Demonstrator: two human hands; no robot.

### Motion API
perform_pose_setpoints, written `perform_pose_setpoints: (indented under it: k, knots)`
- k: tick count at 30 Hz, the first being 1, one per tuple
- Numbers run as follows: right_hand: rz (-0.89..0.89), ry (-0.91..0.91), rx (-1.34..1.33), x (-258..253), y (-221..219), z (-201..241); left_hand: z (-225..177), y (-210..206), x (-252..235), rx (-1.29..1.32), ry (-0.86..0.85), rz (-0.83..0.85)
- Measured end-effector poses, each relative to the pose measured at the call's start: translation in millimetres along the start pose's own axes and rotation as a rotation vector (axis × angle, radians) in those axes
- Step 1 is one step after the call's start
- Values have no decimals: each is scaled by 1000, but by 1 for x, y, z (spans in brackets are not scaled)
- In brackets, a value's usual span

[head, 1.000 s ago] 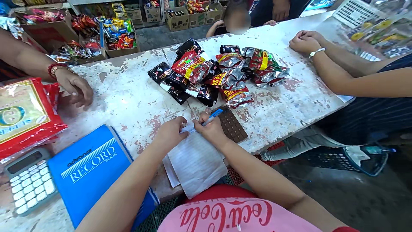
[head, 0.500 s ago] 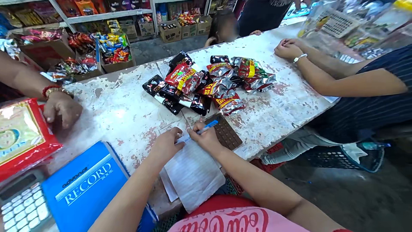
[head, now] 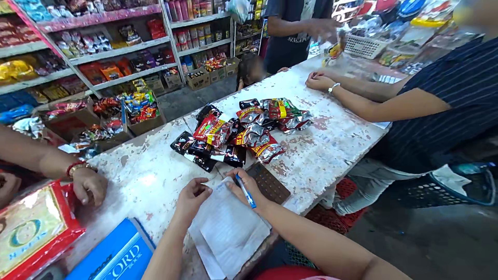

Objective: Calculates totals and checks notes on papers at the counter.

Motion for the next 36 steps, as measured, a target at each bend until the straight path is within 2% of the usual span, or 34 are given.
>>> perform_pose_setpoints:
  k: [4,11,27,32,36]
  knots:
    - [-45,-36,-50,-1,1,2,0,0,0,45,-9,-136]
    - [-179,4,-76,0,3,4,3,-3,2,124,25,-168]
    - [-226,50,-111,-1,4,2,5,-2,-2,406,156,-369]
    - [-248,63,-103,0,5,4,0,-5,2,447,273,-248]
    - [-244,39,-120,1,4,6,-1,-8,9,324,254,-196]
Point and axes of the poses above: each hand's wrist, its own x-axis away from the middle knuckle, its own y-axis out of the back of the hand, z = x × y, the point moved 2 cm from there along -x, towards the middle knuckle, and after that the axes turned 12 degrees about -z, right-handed, at the moved point
